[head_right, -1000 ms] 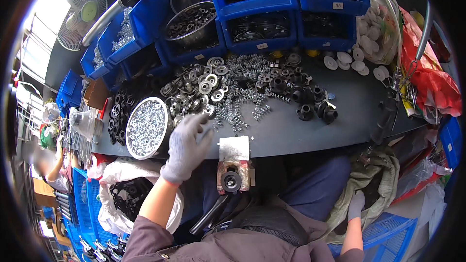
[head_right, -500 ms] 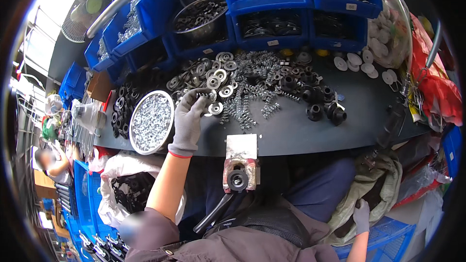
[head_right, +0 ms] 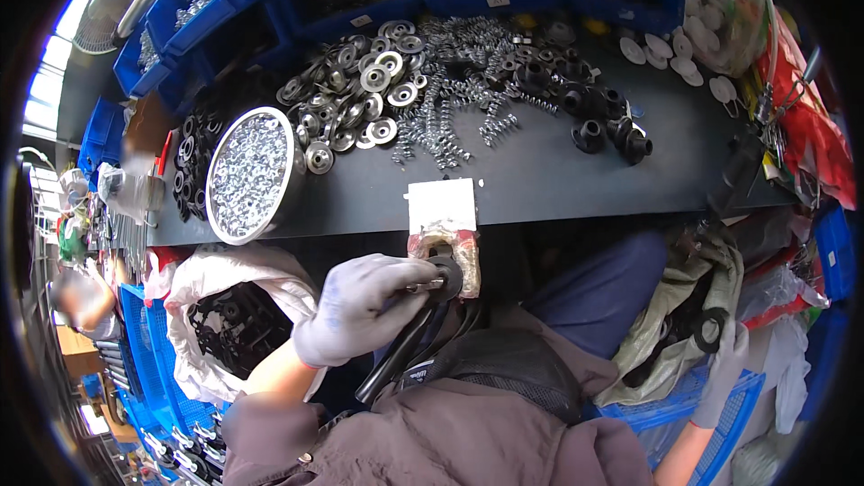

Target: The person assembles caulking guns by fitting together handles, springs, rods, washers, and metal tubes, tightening fasteners with a pneumatic tool, and stacking the completed caulking guns into a crate.

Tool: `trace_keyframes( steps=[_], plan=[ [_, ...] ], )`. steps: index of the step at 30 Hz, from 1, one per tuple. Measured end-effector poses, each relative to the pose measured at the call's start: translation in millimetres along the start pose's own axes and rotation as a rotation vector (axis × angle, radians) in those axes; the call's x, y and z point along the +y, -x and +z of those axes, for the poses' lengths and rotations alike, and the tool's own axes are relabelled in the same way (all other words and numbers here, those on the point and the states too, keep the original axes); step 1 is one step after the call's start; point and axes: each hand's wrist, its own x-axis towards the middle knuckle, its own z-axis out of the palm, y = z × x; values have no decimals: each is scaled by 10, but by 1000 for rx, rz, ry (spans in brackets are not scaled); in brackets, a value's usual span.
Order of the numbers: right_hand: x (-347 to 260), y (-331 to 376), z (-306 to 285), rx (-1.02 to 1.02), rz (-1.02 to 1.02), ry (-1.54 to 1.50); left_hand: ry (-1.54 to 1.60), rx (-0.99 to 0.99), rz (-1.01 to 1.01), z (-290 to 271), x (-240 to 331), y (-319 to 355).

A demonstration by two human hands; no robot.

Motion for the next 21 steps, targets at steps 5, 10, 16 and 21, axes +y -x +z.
trace_keyframes(
  steps=[5, 10, 16, 21],
  plan=[
    [-1187, 442, 847, 7, -336, -117, -435, 43, 92, 185, 6, 116],
    [-2164, 834, 1789, -158, -1085, -210, -425, -3, 85, 177, 48, 207],
    [-2478, 572, 2683, -212, -1110, -48, -434, 581, -53, -695, -17, 526],
    [-2458, 522, 2810, -193, -1144, 16, -428, 1039, -487, -1198, -1083, 1231]
  ],
)
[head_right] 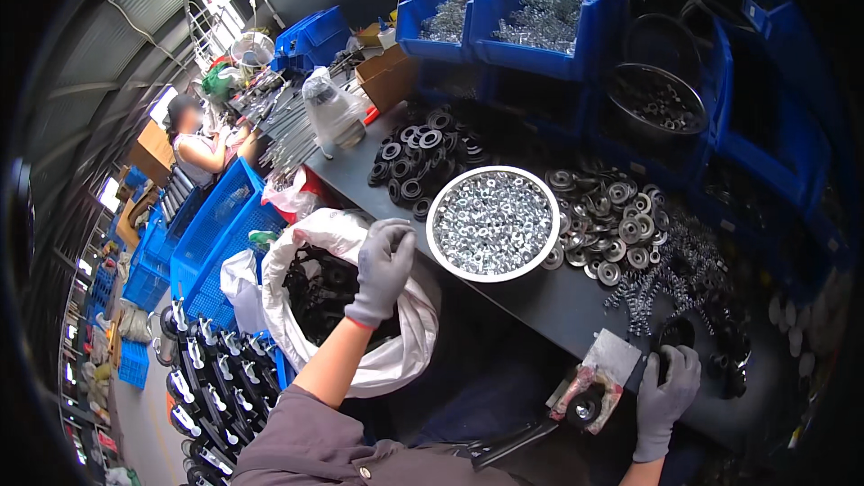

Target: The person assembles caulking guns by fitting together handles, springs, rods, washers, and metal tubes, tightening fasteners with a pneumatic tool, and stacking the completed caulking guns into a crate.

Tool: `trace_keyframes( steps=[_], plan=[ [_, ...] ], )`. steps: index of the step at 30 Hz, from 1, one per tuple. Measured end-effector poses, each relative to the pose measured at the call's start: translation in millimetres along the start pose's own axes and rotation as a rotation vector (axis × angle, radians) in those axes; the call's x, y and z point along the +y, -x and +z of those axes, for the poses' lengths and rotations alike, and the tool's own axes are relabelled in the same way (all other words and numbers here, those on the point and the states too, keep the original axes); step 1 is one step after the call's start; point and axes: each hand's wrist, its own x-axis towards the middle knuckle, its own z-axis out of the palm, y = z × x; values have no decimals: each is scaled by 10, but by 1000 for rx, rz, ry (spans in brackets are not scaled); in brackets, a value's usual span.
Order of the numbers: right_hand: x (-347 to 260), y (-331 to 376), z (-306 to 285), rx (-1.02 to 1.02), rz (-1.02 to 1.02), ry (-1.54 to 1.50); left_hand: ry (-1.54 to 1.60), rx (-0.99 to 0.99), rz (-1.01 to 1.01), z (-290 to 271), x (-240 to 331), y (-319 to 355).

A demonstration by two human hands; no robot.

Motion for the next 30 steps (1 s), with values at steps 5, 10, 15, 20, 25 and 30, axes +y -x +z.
trace_keyframes(
  steps=[5, 10, 15, 20, 25, 30],
  plan=[
    [-50, 20, 45, 7, -21, 52, -335, -85, -22, 64, -655, -258],
    [-36, 57, 38, 9, -37, 91, -380, -236, -124, 119, -722, -366],
    [47, 92, -1, 71, -73, 144, -112, -87, -124, 224, -614, -316],
    [-106, -65, 117, 110, -99, 133, 357, -39, -102, 120, 347, -14],
    [-80, -51, 39, 69, -26, 63, 362, -793, 286, 261, 1515, 447],
    [-1, -22, -47, 58, 2, -75, 188, -915, 539, 777, 1686, 943]
  ],
)
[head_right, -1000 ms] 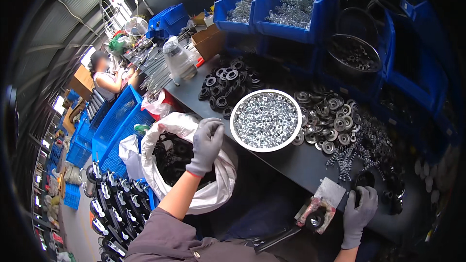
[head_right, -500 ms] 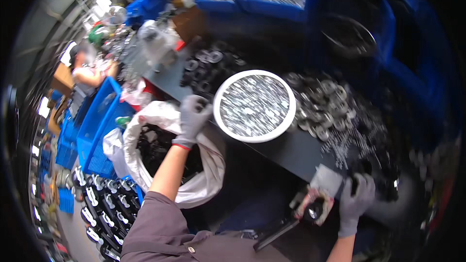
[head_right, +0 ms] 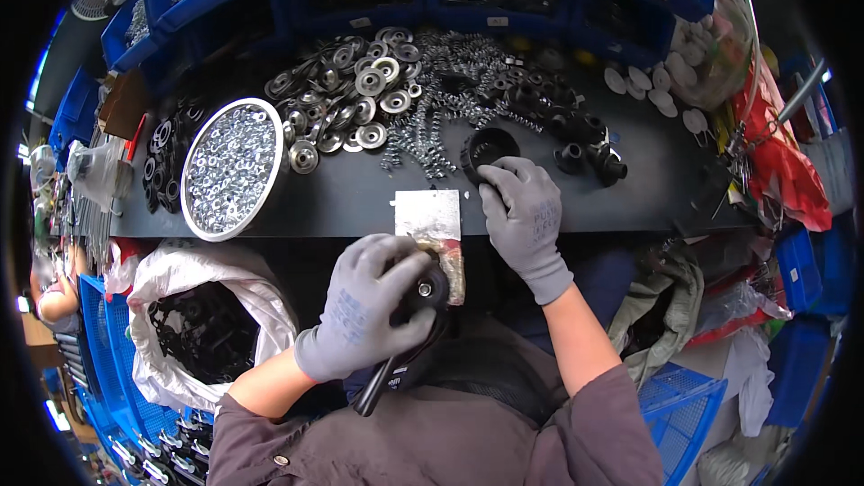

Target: The person assembles caulking guns by fitting together handles, springs, rods, washers, and metal tubes, tightening fasteners with a pneumatic tool, and stacking the completed caulking guns into a crate.

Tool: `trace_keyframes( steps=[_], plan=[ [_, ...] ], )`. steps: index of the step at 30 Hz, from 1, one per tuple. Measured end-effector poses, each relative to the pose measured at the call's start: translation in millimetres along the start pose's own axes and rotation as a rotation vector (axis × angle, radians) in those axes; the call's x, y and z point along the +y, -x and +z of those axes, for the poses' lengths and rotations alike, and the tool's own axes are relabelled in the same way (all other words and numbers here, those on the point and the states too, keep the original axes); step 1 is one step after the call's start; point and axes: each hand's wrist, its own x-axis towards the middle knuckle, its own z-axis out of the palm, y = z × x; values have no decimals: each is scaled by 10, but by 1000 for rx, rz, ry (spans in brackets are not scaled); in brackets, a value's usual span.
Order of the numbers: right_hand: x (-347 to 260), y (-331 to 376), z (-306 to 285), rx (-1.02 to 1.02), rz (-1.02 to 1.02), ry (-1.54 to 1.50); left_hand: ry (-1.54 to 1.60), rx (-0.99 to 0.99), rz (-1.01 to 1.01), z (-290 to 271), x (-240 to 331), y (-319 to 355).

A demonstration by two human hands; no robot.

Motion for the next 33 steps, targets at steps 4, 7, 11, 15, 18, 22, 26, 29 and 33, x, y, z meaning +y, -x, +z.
trace_keyframes(
  steps=[4, 7, 11, 15, 18, 22, 26, 29, 33],
  plan=[
    [-205, 101, -169, 92, 117, -284, -4, -48, -43, 3, -1, -7],
    [-568, 189, -578, -153, 26, -473, 35, -62, -46, 46, -66, 16],
    [-721, 210, -693, -481, -323, -323, 156, -20, -76, 139, -179, 65],
    [-742, 221, -691, -574, -380, -213, 175, 83, -70, 138, -107, 30],
    [-748, 207, -718, -607, -382, -166, 217, 49, -10, 121, -82, -60],
    [-689, 190, -725, -628, -331, -186, 239, -14, -107, 110, -66, -137],
    [-533, 107, -862, -295, -174, -256, 302, 3, -184, 114, -112, -86],
    [-139, 114, -977, 139, 60, -118, 227, 28, -162, 114, -83, -111],
    [595, 166, -936, 225, 394, 51, 236, 36, -91, 206, -182, -20]
  ],
)
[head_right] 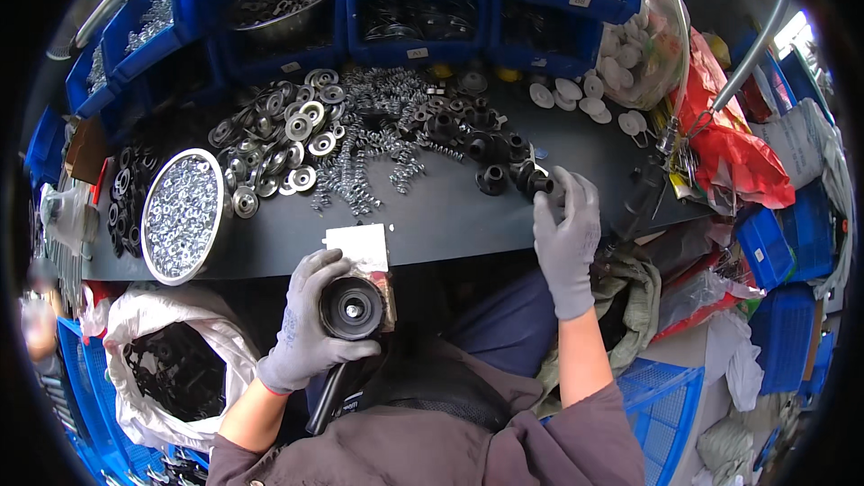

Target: The person assembles caulking guns by fitting together handles, springs, rods, washers, and metal tubes, tightening fasteners with a pneumatic tool, and stacking the completed caulking guns into a crate.

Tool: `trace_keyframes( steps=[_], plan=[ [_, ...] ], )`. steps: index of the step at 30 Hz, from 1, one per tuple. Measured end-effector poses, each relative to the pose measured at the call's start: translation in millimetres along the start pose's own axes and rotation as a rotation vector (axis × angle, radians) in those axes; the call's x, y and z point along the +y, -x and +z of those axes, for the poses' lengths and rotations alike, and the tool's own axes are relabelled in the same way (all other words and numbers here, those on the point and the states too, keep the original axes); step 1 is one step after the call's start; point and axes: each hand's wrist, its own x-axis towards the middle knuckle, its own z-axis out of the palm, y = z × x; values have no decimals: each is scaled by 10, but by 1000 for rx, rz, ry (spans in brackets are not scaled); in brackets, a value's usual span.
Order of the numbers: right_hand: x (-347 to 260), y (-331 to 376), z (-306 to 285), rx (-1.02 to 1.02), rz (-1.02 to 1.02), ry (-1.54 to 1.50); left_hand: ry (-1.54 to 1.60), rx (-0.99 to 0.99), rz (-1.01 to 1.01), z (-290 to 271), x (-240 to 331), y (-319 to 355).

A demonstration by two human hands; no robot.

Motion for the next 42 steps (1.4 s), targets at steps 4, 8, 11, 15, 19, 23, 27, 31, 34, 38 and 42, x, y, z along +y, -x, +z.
trace_keyframes(
  steps=[4, 8, 11, 15, 19, 23, 27, 31, 34, 38, 42],
  plan=[
    [298, -55, 65, -54, -152, 47, 189, 25, -110, -36, -8, 50],
    [386, 91, 17, -3, 87, -27, 51, -135, -44, -103, 82, -115],
    [295, 72, -5, -70, 62, -47, 65, -65, -40, -43, 83, -117],
    [-485, 187, -68, -253, 264, -437, 115, -27, -23, -20, 5, -124],
    [-1168, 442, 9, -531, 82, -621, 190, -2, 0, 3, -30, -84],
    [-1344, 489, 167, -698, -275, -487, 206, -19, -6, 30, -30, -68],
    [-1495, 399, 300, -609, -802, -168, 230, 33, 13, 83, -67, -53],
    [-1553, 363, 323, -760, -812, -133, 237, 74, 21, 115, -118, -15],
    [-1648, 390, 255, -741, -847, 29, 246, 87, 34, 123, -147, 3],
    [-1449, 482, 294, -764, -761, 19, 261, 72, 32, 120, -136, -16],
    [-1377, 587, 249, -723, -784, 18, 234, 82, 32, 156, -166, 0]
  ],
)
